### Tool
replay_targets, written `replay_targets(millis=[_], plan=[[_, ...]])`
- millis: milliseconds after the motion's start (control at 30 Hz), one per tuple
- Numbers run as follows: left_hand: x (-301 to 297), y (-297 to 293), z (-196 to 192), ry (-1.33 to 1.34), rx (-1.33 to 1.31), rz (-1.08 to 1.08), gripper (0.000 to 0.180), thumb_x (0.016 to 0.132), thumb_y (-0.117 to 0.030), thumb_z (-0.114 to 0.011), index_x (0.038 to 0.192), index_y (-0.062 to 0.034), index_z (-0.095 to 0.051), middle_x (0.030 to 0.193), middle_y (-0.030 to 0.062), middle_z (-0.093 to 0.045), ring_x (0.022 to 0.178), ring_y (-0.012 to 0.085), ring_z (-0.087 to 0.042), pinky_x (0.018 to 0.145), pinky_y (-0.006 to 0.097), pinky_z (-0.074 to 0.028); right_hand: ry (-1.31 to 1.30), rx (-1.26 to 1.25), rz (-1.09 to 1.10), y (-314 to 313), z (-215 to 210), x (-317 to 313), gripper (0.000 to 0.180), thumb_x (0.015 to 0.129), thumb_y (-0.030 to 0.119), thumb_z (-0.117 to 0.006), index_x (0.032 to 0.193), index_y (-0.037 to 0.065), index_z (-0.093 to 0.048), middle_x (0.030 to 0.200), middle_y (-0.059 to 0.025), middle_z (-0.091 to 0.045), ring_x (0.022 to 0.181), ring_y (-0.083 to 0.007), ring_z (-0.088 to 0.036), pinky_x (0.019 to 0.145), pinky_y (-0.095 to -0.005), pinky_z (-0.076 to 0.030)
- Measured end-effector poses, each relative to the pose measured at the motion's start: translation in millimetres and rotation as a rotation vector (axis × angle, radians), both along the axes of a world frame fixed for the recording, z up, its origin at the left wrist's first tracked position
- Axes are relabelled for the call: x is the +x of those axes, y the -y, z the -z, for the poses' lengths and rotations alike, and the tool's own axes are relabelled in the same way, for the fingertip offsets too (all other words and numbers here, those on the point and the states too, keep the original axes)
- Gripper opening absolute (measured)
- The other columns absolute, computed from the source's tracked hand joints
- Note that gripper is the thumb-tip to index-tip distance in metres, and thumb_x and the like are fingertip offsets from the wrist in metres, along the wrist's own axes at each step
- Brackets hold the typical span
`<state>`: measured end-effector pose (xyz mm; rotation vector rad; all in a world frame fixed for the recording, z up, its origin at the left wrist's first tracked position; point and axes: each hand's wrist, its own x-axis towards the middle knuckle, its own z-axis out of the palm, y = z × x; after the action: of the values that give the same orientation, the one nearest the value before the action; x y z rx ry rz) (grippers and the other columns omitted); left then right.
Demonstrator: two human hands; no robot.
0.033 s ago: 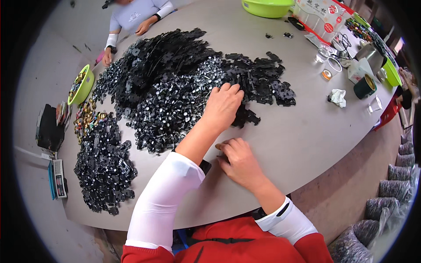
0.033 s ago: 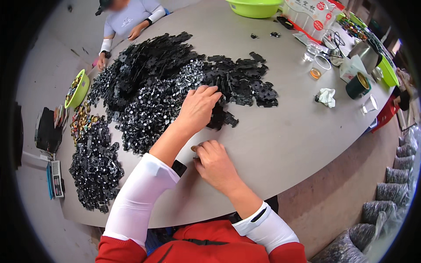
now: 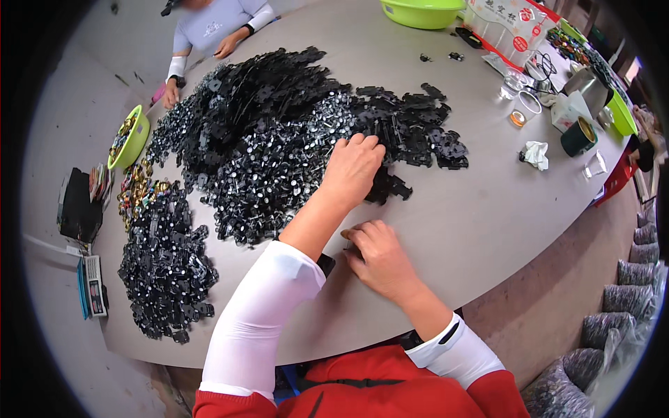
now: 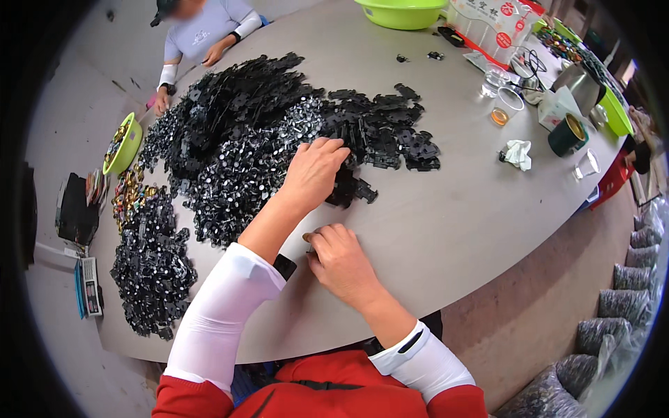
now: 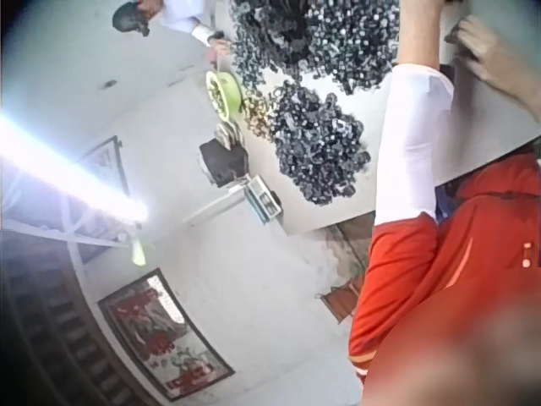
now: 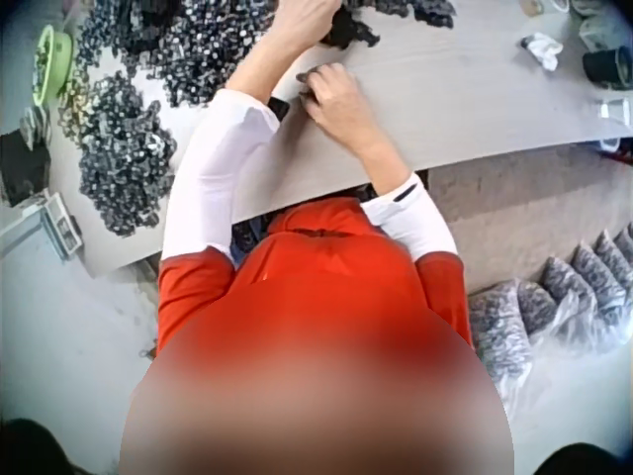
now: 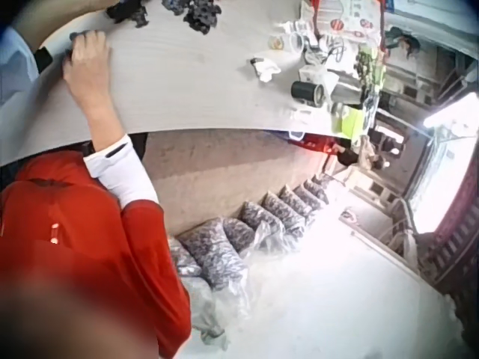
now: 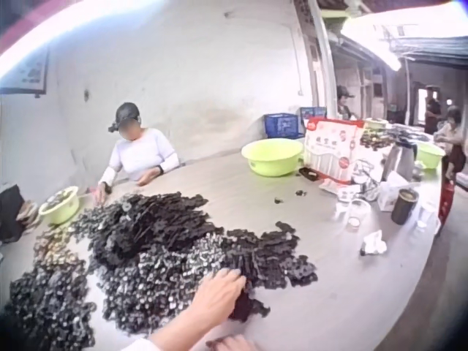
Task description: Sorting and assembling small black plastic components at a factory workbench.
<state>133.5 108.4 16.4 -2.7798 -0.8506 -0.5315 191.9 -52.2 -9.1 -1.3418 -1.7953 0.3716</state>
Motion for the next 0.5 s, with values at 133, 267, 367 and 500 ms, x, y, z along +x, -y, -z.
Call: replay_targets(millis=[133, 267, 367, 500], plan=[[-0.5, -1.5, -1.6, 0.062, -0.050, -0.004, 0.014, 0.076, -0.002, -0.055, 0.087, -0.0067, -0.063, 0.086, 0.0082, -0.060, 0.087, 0.0259, -0.058, 0.076, 0.038, -0.045, -0.007, -0.003, 0.001, 2.1, 1.2, 0.8, 0.030, 0.070, 0.005, -0.067, 0.099, 0.003, -0.060, 0.095, -0.0094, -0.057, 0.094, -0.0274, -0.053, 0.083, -0.0375, -0.043], [-15.1, 11.6, -22.7, 0.535, -0.391, -0.115, 0.013, 0.084, -0.003, -0.055, 0.092, -0.0010, -0.065, 0.084, 0.0129, -0.063, 0.080, 0.0268, -0.062, 0.071, 0.037, -0.051, -0.043, -0.020, 0.004, 4.5, 3.2, 1.5, 0.030, 0.070, 0.004, -0.066, 0.099, 0.003, -0.060, 0.095, -0.0095, -0.058, 0.094, -0.0285, -0.053, 0.084, -0.0383, -0.043], [-37.3, 34.1, -40.5, 0.630, -0.800, -0.319, 0.015, 0.085, -0.003, -0.056, 0.098, 0.0011, -0.063, 0.080, 0.0088, -0.063, 0.074, 0.0159, -0.062, 0.066, 0.031, -0.053, -0.136, -0.018, 0.045, 5.7, 1.4, -0.9, 0.031, 0.070, 0.003, -0.067, 0.100, 0.002, -0.060, 0.097, -0.0104, -0.059, 0.094, -0.0290, -0.055, 0.083, -0.0378, -0.045], [-63.2, 59.1, -30.1, 1.108, -1.337, -0.312, 0.021, 0.086, -0.004, -0.056, 0.106, 0.0034, -0.059, 0.088, 0.0057, -0.063, 0.075, 0.0098, -0.059, 0.064, 0.026, -0.053, -0.520, -0.186, 0.211, 8.8, -14.7, 6.9, 0.031, 0.072, 0.004, -0.069, 0.102, 0.002, -0.059, 0.099, -0.0111, -0.059, 0.094, -0.0299, -0.056, 0.082, -0.0377, -0.047]])
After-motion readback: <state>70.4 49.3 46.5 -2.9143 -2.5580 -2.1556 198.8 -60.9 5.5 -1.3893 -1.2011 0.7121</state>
